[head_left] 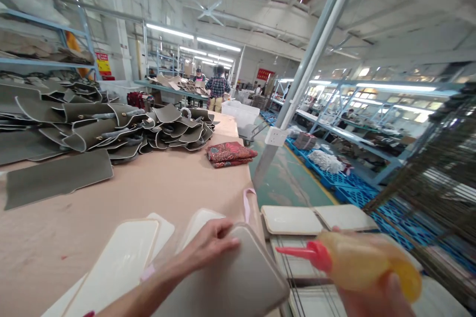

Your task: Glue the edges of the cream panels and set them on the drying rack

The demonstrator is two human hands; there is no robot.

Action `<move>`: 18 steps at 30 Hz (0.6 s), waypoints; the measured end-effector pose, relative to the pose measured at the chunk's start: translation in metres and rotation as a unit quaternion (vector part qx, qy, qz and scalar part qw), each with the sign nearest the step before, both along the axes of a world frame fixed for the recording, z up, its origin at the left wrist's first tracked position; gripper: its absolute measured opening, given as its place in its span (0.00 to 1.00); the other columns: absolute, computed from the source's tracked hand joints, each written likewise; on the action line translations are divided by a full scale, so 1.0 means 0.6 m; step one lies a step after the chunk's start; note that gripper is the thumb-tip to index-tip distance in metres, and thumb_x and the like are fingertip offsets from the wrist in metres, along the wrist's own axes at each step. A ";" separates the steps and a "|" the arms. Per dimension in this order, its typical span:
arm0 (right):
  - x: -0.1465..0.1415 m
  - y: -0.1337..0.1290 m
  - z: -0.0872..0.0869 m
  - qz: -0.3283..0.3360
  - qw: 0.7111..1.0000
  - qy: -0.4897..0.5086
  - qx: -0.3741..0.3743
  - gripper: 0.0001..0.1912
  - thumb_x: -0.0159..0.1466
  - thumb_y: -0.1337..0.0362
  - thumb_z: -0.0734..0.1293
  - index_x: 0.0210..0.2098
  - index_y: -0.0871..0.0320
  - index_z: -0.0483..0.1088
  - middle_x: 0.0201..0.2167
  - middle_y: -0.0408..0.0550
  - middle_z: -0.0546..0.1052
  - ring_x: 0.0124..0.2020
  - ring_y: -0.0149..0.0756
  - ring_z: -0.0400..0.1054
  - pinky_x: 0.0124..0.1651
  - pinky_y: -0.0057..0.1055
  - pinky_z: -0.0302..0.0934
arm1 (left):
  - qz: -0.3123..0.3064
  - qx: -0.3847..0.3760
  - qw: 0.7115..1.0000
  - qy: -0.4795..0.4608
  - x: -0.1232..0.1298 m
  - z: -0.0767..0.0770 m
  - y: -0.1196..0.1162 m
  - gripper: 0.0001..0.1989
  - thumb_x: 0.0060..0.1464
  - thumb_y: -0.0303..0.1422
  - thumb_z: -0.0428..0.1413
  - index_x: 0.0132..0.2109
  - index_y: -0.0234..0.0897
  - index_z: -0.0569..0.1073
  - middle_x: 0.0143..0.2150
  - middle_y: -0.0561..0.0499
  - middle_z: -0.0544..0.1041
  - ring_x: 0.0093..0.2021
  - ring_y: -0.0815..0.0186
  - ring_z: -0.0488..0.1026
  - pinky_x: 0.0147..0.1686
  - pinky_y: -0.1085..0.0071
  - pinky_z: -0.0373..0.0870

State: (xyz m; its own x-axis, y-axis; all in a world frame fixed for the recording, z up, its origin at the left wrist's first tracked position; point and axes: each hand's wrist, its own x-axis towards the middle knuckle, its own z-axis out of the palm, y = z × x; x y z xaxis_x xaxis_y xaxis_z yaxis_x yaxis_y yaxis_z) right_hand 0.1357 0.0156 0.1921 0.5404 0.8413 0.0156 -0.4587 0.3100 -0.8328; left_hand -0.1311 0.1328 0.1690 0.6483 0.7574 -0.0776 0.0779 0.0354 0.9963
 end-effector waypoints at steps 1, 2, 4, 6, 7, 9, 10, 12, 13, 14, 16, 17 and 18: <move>0.005 -0.008 0.019 -0.012 1.000 -0.015 0.005 0.27 0.55 0.47 0.68 0.52 0.48 0.68 0.52 0.48 0.73 0.49 0.47 0.70 0.43 0.36 0.71 | -0.057 0.034 0.997 0.038 0.005 0.036 -0.006 0.15 0.46 0.40 0.58 0.37 0.32 0.73 0.26 0.58 0.63 0.27 0.73 0.58 0.27 0.78 0.53; 0.009 -0.018 0.038 -0.027 0.999 -0.023 0.003 0.29 0.52 0.47 0.70 0.51 0.49 0.69 0.51 0.49 0.74 0.48 0.49 0.70 0.42 0.37 0.72 | -0.107 0.062 0.989 0.078 0.010 0.067 -0.014 0.13 0.47 0.36 0.58 0.38 0.33 0.75 0.25 0.59 0.62 0.26 0.74 0.57 0.25 0.78 0.52; 0.016 -0.046 0.068 -0.053 0.998 -0.025 -0.011 0.34 0.45 0.49 0.74 0.50 0.49 0.69 0.51 0.50 0.74 0.47 0.50 0.71 0.39 0.36 0.72 | -0.174 0.105 0.968 0.145 0.019 0.114 -0.034 0.11 0.46 0.31 0.58 0.39 0.34 0.77 0.24 0.60 0.62 0.26 0.74 0.56 0.23 0.79 0.49; 0.020 -0.077 0.090 -0.048 0.998 -0.026 -0.024 0.37 0.43 0.50 0.75 0.52 0.47 0.67 0.51 0.49 0.73 0.48 0.50 0.71 0.38 0.35 0.72 | -0.224 0.132 0.950 0.174 0.030 0.142 -0.056 0.10 0.46 0.30 0.58 0.39 0.35 0.78 0.23 0.60 0.63 0.25 0.74 0.56 0.22 0.79 0.49; 0.020 -0.091 0.098 -0.035 0.999 -0.029 -0.030 0.38 0.43 0.50 0.75 0.53 0.47 0.66 0.51 0.49 0.73 0.49 0.50 0.70 0.39 0.35 0.71 | -0.247 0.145 0.941 0.178 0.036 0.151 -0.067 0.09 0.47 0.30 0.59 0.38 0.35 0.78 0.22 0.60 0.62 0.24 0.74 0.56 0.21 0.79 0.49; 0.018 -0.116 0.110 -0.005 0.998 -0.045 -0.038 0.39 0.44 0.50 0.76 0.54 0.48 0.65 0.50 0.51 0.74 0.52 0.52 0.67 0.42 0.39 0.70 | -0.287 0.169 0.926 0.178 0.049 0.165 -0.086 0.07 0.46 0.28 0.59 0.36 0.34 0.78 0.22 0.60 0.63 0.24 0.75 0.57 0.21 0.81 0.50; 0.016 -0.126 0.115 0.008 0.998 -0.056 -0.036 0.39 0.43 0.50 0.76 0.54 0.49 0.65 0.49 0.52 0.75 0.53 0.53 0.66 0.44 0.41 0.69 | -0.305 0.177 0.918 0.180 0.055 0.170 -0.094 0.06 0.45 0.27 0.60 0.35 0.34 0.79 0.21 0.60 0.63 0.24 0.75 0.58 0.22 0.81 0.51; 0.011 -0.139 0.123 0.017 0.997 -0.074 -0.030 0.41 0.40 0.51 0.77 0.52 0.49 0.66 0.47 0.53 0.75 0.53 0.56 0.66 0.46 0.46 0.68 | -0.339 0.180 0.905 0.184 0.068 0.180 -0.107 0.08 0.43 0.25 0.62 0.35 0.34 0.79 0.22 0.60 0.67 0.25 0.73 0.62 0.24 0.82 0.56; 0.010 -0.144 0.127 0.017 0.996 -0.080 -0.027 0.41 0.39 0.51 0.78 0.52 0.49 0.66 0.47 0.52 0.75 0.52 0.57 0.66 0.47 0.47 0.67 | -0.355 0.176 0.899 0.185 0.073 0.185 -0.112 0.09 0.43 0.25 0.62 0.35 0.34 0.80 0.23 0.60 0.70 0.26 0.73 0.64 0.25 0.82 0.58; 0.008 -0.147 0.130 0.019 0.996 -0.082 -0.024 0.41 0.38 0.50 0.78 0.51 0.48 0.66 0.48 0.52 0.75 0.51 0.57 0.67 0.47 0.48 0.67 | -0.368 0.171 0.895 0.184 0.078 0.189 -0.115 0.10 0.42 0.24 0.62 0.37 0.34 0.80 0.24 0.59 0.72 0.27 0.72 0.66 0.26 0.81 0.59; 0.008 -0.153 0.136 0.026 0.996 -0.088 -0.017 0.42 0.37 0.50 0.79 0.51 0.48 0.67 0.50 0.52 0.74 0.48 0.55 0.69 0.47 0.47 0.67 | -0.385 0.161 0.891 0.178 0.087 0.195 -0.120 0.12 0.42 0.24 0.62 0.38 0.35 0.81 0.26 0.59 0.74 0.29 0.70 0.68 0.28 0.81 0.61; 0.009 -0.155 0.139 0.031 0.995 -0.094 -0.011 0.43 0.36 0.50 0.79 0.51 0.48 0.67 0.50 0.52 0.74 0.46 0.54 0.71 0.46 0.46 0.68 | -0.392 0.156 0.890 0.174 0.090 0.198 -0.121 0.13 0.41 0.24 0.62 0.38 0.35 0.81 0.27 0.59 0.75 0.30 0.69 0.68 0.29 0.80 0.62; 0.010 -0.157 0.141 0.037 0.994 -0.100 -0.004 0.43 0.36 0.51 0.79 0.51 0.47 0.66 0.49 0.51 0.74 0.44 0.53 0.71 0.44 0.45 0.68 | -0.401 0.150 0.887 0.171 0.092 0.200 -0.122 0.13 0.41 0.24 0.63 0.38 0.34 0.81 0.27 0.59 0.75 0.30 0.69 0.69 0.30 0.80 0.63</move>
State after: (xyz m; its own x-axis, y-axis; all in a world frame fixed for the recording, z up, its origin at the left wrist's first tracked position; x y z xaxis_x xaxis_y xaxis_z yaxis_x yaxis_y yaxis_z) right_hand 0.1414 -0.0788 0.2766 0.4636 0.8792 0.1101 -0.3046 0.2748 -0.9120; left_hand -0.0756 0.0594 0.2890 0.9654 0.0820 -0.2475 0.2583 -0.4310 0.8646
